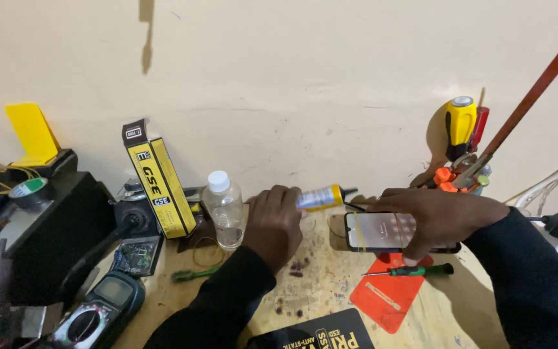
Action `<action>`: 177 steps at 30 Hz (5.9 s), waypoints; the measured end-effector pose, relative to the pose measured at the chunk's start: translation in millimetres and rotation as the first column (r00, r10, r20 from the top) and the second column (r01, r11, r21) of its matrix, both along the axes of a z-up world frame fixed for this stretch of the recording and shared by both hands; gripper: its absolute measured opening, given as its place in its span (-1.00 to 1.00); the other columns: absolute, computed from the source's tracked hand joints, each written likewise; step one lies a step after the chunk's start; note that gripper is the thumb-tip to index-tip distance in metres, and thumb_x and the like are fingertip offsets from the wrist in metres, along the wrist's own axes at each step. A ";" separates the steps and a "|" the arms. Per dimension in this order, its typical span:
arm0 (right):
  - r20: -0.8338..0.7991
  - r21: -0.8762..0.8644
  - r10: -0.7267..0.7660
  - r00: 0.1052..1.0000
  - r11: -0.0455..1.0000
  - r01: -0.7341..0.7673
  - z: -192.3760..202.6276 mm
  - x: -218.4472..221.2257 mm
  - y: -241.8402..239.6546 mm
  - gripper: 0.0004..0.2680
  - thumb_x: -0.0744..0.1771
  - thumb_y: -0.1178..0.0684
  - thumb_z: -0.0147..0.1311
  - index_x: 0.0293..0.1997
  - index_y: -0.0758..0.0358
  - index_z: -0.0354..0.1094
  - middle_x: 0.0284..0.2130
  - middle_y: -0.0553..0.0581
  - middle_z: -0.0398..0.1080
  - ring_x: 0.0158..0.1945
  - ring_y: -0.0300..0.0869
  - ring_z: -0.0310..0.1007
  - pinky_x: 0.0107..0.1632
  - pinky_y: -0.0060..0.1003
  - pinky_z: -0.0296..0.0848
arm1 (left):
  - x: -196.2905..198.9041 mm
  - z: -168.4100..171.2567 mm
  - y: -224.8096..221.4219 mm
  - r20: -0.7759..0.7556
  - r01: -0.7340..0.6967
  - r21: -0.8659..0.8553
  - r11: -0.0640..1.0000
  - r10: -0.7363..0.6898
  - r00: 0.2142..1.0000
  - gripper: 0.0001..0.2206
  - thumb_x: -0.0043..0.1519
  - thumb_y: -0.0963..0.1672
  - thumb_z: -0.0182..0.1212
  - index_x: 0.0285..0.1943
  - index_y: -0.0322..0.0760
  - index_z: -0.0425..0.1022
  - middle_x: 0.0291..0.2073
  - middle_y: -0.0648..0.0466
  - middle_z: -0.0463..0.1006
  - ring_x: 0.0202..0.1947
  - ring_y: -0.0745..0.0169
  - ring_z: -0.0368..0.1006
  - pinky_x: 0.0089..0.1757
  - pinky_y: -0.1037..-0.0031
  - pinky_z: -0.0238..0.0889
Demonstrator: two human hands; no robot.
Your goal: Securing a smartphone screen with multiple rubber bands to allow adhesive to set after a repair.
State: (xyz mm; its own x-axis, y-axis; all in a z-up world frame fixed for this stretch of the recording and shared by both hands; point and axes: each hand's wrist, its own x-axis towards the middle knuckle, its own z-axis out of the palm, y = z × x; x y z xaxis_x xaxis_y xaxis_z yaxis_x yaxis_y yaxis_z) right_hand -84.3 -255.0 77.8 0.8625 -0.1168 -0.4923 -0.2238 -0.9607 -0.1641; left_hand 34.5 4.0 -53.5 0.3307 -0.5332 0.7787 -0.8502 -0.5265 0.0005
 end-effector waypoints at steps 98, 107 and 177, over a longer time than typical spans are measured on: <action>0.689 0.669 -0.579 0.436 0.277 -0.690 8.5 -7.0 58.3 -0.52 0.27 0.19 0.27 0.34 0.13 0.16 0.01 0.37 0.44 0.19 0.07 0.53 0.06 -0.09 0.62 | -42.6 117.9 38.9 -0.665 0.425 -0.576 0.699 -0.702 0.254 -0.40 0.10 0.03 0.43 0.28 -0.29 0.42 0.17 -0.05 0.64 0.27 0.03 0.58 0.19 0.27 0.49; 0.670 0.677 -0.680 0.300 0.392 -0.623 12.1 -6.1 77.8 -0.51 0.25 0.13 0.31 0.30 0.20 0.17 -0.10 0.13 0.39 0.04 -0.07 0.54 0.09 -0.18 0.57 | -40.6 114.0 32.2 -0.675 0.339 -0.686 0.643 -0.737 0.032 -0.26 0.12 0.05 0.39 0.43 -0.40 0.28 0.30 -0.33 0.54 0.30 -0.14 0.51 0.13 0.16 0.58; 0.970 0.237 -0.148 0.193 0.759 -0.607 -10.8 -6.9 112.0 -0.86 0.39 0.10 0.14 -0.08 0.32 0.60 -0.08 0.25 0.59 0.11 -0.01 0.59 0.18 -0.15 0.61 | -42.0 86.6 16.5 -0.578 0.327 -0.519 0.790 -0.606 0.547 -0.48 0.15 -0.16 0.38 0.27 -0.22 0.25 -0.02 -0.02 0.57 -0.06 0.14 0.56 -0.02 0.39 0.42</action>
